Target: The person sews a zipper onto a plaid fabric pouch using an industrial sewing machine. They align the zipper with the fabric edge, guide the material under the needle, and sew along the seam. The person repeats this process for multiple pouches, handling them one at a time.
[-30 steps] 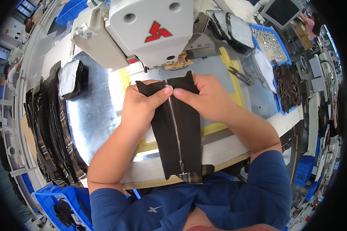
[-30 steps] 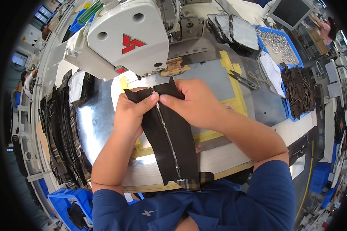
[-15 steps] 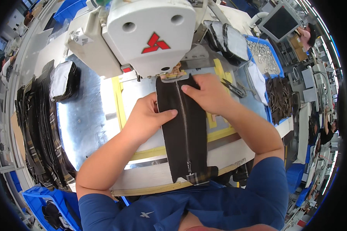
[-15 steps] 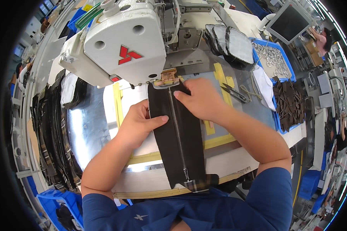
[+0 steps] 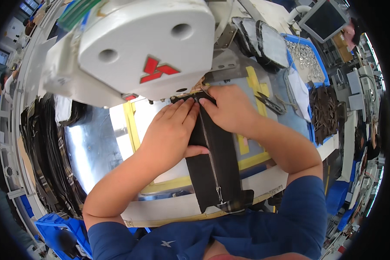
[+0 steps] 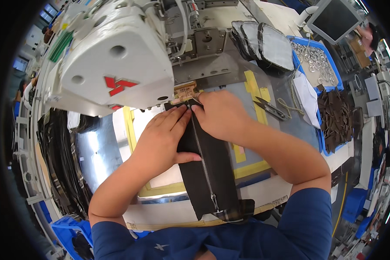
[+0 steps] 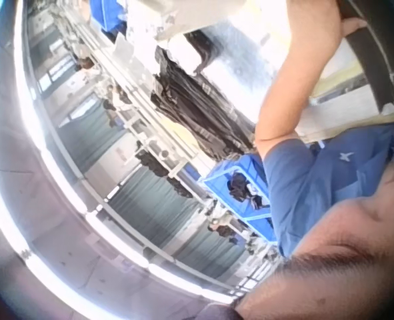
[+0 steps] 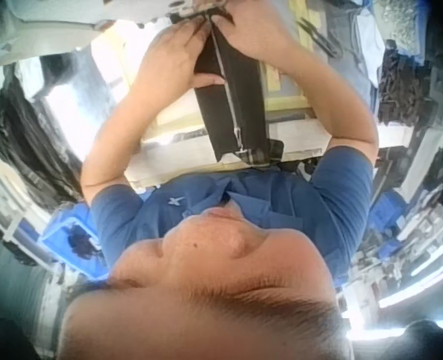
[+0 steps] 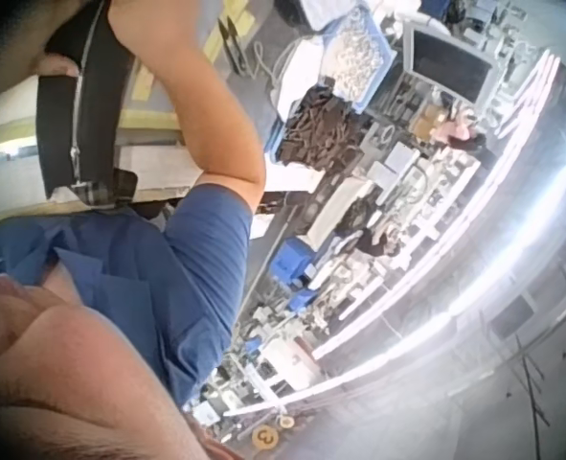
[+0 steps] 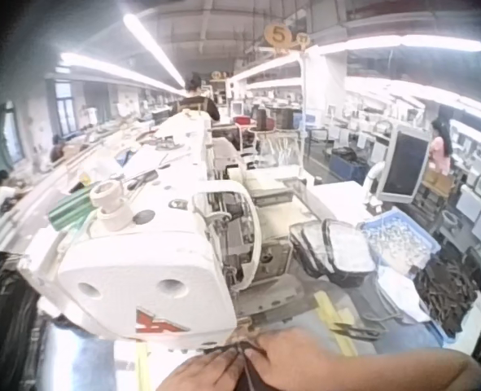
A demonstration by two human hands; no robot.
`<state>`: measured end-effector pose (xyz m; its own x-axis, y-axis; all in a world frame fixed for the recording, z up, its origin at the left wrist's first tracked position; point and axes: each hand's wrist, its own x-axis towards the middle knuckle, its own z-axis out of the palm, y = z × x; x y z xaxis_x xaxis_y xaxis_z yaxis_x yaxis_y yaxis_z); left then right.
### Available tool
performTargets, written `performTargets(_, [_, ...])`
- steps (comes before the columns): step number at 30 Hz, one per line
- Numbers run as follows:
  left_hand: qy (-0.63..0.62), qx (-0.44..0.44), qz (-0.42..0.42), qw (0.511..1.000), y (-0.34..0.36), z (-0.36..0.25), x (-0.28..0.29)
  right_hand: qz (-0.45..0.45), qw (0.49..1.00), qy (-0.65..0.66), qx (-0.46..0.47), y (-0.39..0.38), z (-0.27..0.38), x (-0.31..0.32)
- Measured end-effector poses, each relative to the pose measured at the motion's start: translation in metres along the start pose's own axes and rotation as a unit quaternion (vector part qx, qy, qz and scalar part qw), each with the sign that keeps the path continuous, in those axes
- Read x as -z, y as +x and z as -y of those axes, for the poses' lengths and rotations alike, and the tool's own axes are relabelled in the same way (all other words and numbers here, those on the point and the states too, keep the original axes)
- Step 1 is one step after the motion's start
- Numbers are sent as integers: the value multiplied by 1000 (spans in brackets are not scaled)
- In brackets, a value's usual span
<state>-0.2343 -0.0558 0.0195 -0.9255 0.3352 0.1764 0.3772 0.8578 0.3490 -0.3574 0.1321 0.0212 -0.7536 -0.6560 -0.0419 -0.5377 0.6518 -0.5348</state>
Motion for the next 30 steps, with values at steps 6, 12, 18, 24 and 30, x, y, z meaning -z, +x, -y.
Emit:
performTargets(6, [25,-2,29,999,7,-4,6,61,996,-38,-61,3,7,18])
performTargets(12, [33,-9,21,999,10,-6,2,-115,978,-112,136,-18,0,19])
performTargets(18, [5,1,11,1000,9,-4,-2,-44,963,-72,255,-33,-1,2])
performTargets(24, [-1,5,12,1000,11,-3,-3,8,971,-67,229,-31,-2,0])
performTargets(30, [-6,2,4,1000,12,-3,-3,3,971,-64,231,-33,-4,-2])
